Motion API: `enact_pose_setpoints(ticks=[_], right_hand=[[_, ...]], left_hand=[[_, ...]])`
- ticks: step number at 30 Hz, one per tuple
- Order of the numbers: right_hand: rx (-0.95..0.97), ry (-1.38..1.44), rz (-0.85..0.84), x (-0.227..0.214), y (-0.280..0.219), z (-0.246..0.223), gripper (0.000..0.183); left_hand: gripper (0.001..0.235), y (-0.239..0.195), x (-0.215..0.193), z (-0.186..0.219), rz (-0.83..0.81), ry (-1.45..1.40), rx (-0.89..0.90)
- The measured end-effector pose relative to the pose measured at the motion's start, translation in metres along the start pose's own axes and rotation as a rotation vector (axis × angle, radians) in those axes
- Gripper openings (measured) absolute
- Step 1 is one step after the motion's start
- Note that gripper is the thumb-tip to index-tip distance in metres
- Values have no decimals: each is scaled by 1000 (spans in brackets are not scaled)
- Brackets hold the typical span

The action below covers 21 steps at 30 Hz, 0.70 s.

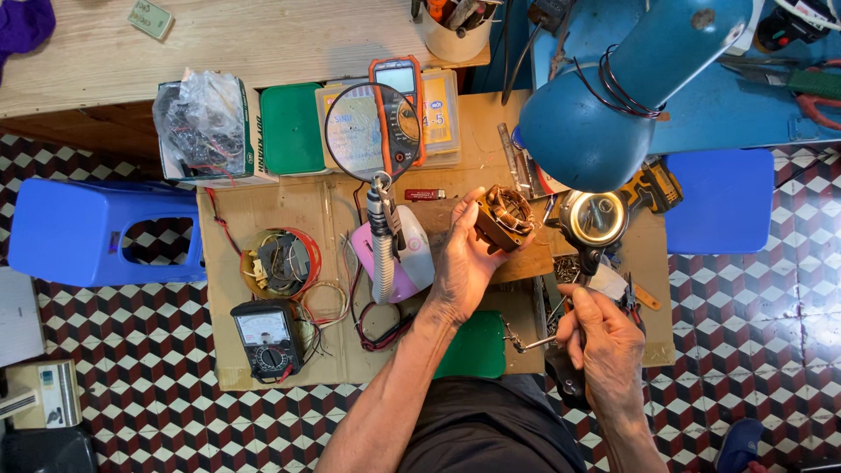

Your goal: The person cleans a cylindrical metal component with a cloth, then uses a magnifying lamp and a small tool to adjust or inspect internal wiring and parts. The person repeatedly positions the component under the lamp and manipulates internal elements with a tool.

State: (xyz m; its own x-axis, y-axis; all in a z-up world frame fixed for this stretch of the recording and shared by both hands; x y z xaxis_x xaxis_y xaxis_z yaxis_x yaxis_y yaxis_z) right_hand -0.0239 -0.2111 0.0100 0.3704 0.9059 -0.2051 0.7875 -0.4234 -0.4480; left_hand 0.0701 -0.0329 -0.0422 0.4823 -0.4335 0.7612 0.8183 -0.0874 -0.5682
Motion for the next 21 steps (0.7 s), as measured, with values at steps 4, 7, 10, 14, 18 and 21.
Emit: enact_pose_setpoints(ticks=[4, 7, 10, 14, 18, 21], right_hand=[[26, 5, 7, 1, 3, 3, 35], [-5, 7, -2, 3, 5, 2, 35], [-38, -2, -12, 4, 4, -2, 35], [-28, -70, -31, 9, 1, -2, 35], [-3, -95, -50, 17, -5, -2, 36], [10, -113, -31, 20, -5, 0, 37]], left_hand=[[39, -1, 3, 2, -15, -7, 2], [40, -2, 4, 3, -15, -9, -1], [40, -2, 5, 3, -11, -12, -2], [39, 0, 3, 1, 14, -21, -11], [39, -1, 0, 0, 43, 4, -9], [40, -5, -4, -1, 67, 86, 13]])
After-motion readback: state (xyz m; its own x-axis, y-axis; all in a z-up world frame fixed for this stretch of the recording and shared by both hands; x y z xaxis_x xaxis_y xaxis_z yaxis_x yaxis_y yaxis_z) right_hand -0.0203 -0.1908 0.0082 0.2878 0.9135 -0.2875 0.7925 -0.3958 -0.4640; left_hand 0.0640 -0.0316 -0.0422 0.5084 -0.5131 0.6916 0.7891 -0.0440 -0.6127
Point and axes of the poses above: each hand's wrist, its own y-axis towards the middle knuckle, its own x-axis out of the palm, z = x × y, the point moved 9 cm from there along y, towards the middle knuckle, and after that the axes turned 13 degrees about z, right-handed, at the moved point
